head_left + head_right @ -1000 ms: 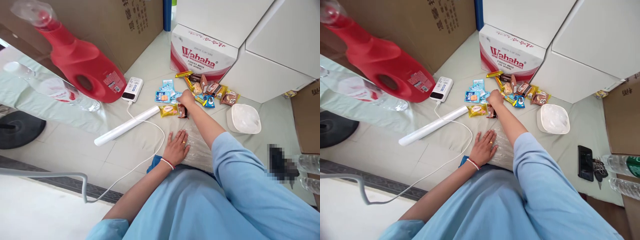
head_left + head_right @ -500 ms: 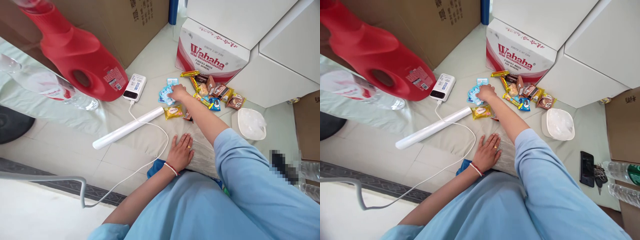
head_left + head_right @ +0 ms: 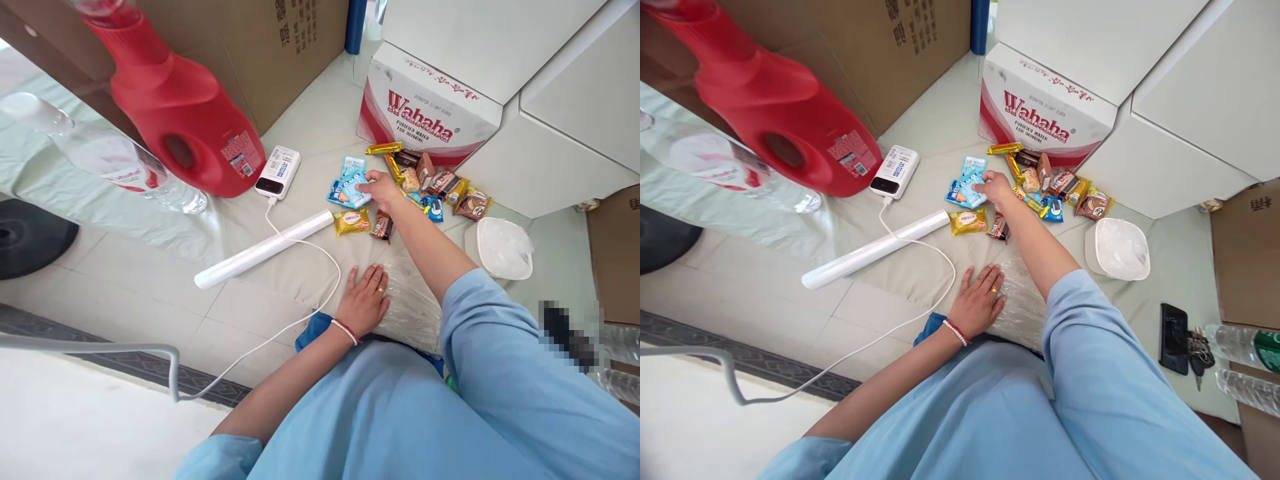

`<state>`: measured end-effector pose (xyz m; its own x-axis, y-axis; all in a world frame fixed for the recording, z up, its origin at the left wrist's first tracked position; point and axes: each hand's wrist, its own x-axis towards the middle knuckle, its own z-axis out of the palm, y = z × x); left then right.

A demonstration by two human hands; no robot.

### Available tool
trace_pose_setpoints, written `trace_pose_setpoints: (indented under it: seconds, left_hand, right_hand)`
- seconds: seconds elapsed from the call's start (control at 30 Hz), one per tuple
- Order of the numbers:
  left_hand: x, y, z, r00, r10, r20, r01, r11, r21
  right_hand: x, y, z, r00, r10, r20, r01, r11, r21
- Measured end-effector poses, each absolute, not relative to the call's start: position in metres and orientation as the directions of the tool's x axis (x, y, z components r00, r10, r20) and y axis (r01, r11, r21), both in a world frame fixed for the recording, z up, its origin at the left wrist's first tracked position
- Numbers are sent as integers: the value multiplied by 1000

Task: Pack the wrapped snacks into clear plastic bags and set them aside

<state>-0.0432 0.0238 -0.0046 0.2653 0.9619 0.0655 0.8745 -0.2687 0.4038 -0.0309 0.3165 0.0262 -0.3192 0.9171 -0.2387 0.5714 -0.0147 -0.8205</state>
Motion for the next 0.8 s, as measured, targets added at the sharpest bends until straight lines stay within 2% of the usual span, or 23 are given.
trace_pose_setpoints:
  seconds: [0.03,0.1,0.17,0.23,0.33,0.5,0.6,0.7,0.8]
  left_hand:
    - [-43,24,-4,263,963,65,876,-266,403]
    - [-43,24,-4,256,964,65,878,-260,402]
    - [-43,23,-4,252,965,68,878,-257,403]
    - [-43,23,-4,251,965,70,878,-258,403]
    - [-43,24,-3,252,965,66,882,-258,394]
    - [-42,24,-1,247,967,56,896,-251,365]
    - [-42,24,-2,245,968,56,903,-248,351]
    - [-41,23,-4,243,968,64,905,-250,345]
    - [-41,24,-6,234,969,79,903,-247,350]
  right_hand:
    - [-22,316,30,-331,927,-177,577,50,-815]
    - [1,316,42,-366,930,-24,642,234,-731]
    - [25,316,58,-430,896,112,707,411,-575]
    - [47,314,73,-493,850,188,742,523,-419]
    - [71,303,79,-550,814,187,769,580,-267]
    - [82,285,51,-591,807,23,797,588,-138]
    - [83,284,38,-566,824,-22,818,558,-144]
    - [94,284,43,-500,866,-25,843,480,-243]
    - [124,266,60,-530,847,44,770,503,-392]
